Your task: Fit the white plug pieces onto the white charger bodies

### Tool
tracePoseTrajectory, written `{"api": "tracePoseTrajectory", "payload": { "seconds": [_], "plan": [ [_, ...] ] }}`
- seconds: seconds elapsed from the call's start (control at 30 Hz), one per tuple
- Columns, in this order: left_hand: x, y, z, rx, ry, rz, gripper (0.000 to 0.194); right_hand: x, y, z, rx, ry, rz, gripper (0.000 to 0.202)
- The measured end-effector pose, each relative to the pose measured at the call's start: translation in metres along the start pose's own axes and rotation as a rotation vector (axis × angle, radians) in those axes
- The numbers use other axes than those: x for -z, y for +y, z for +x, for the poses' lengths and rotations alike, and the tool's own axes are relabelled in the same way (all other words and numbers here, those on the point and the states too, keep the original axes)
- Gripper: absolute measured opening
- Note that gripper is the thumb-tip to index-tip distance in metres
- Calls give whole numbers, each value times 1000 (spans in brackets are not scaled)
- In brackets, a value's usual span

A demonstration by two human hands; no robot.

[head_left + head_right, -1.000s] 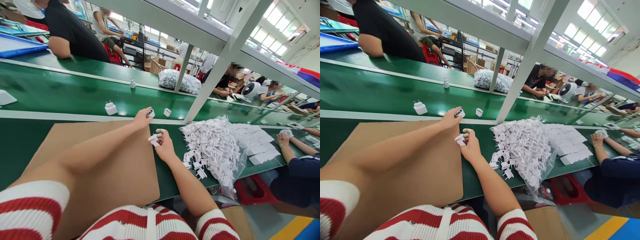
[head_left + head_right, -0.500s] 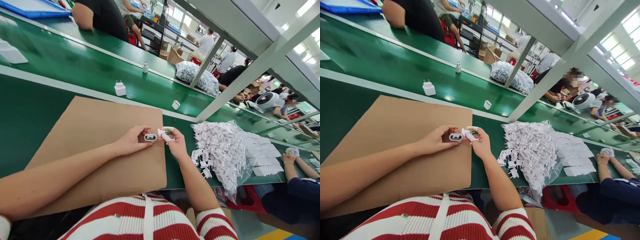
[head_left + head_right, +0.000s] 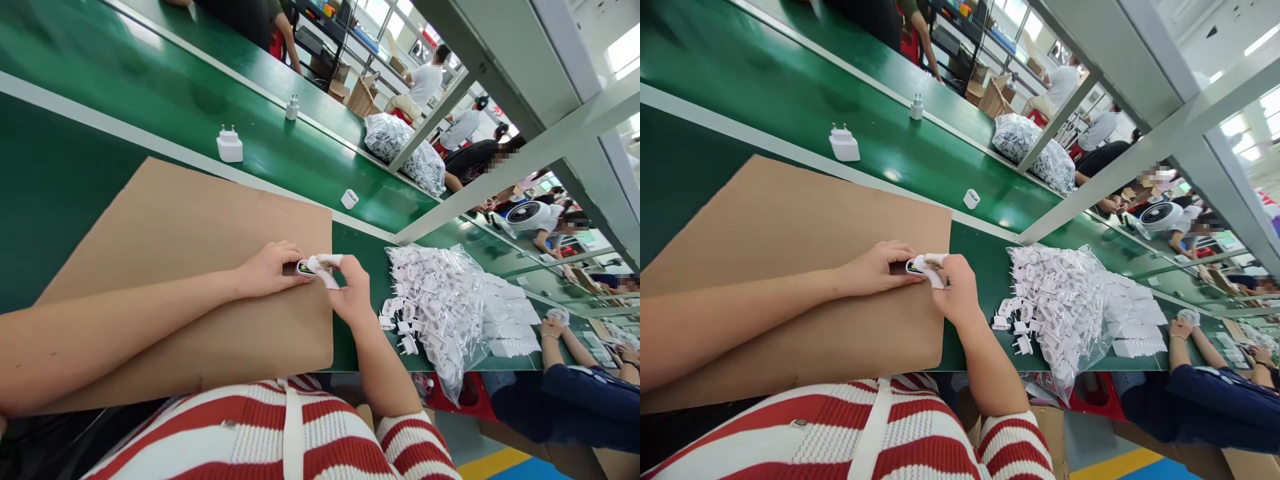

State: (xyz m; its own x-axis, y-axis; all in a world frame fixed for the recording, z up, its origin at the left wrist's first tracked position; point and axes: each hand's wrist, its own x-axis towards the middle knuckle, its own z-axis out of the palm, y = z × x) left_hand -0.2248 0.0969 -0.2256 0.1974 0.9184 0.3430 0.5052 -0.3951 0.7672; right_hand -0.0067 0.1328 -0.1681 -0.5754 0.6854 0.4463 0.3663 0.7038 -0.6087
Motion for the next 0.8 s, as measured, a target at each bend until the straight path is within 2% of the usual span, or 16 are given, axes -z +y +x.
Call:
{"api": "tracePoseTrajectory", "payload": {
  "seconds": [0.07,0.17,0.4,0.63,0.8],
  "plan": [
    [0,-2,0,-10,8,-9,39,-4,-3,1,66,-106,-125,18],
    [-1,-4,-1,-3,21,-16,39,-11,-2,4,78,-163,-212,20],
    [-1,-2,0,5,1,-20,36,-19,0,5,125,-134,-204,18],
    [1,0,1,-4,-5,-35,33,-18,1,4,56,-77,-237,20],
    [1,3,1,-1,-10,-34,32,-16,-4,7,87,-159,-302,18]
  ]
}}
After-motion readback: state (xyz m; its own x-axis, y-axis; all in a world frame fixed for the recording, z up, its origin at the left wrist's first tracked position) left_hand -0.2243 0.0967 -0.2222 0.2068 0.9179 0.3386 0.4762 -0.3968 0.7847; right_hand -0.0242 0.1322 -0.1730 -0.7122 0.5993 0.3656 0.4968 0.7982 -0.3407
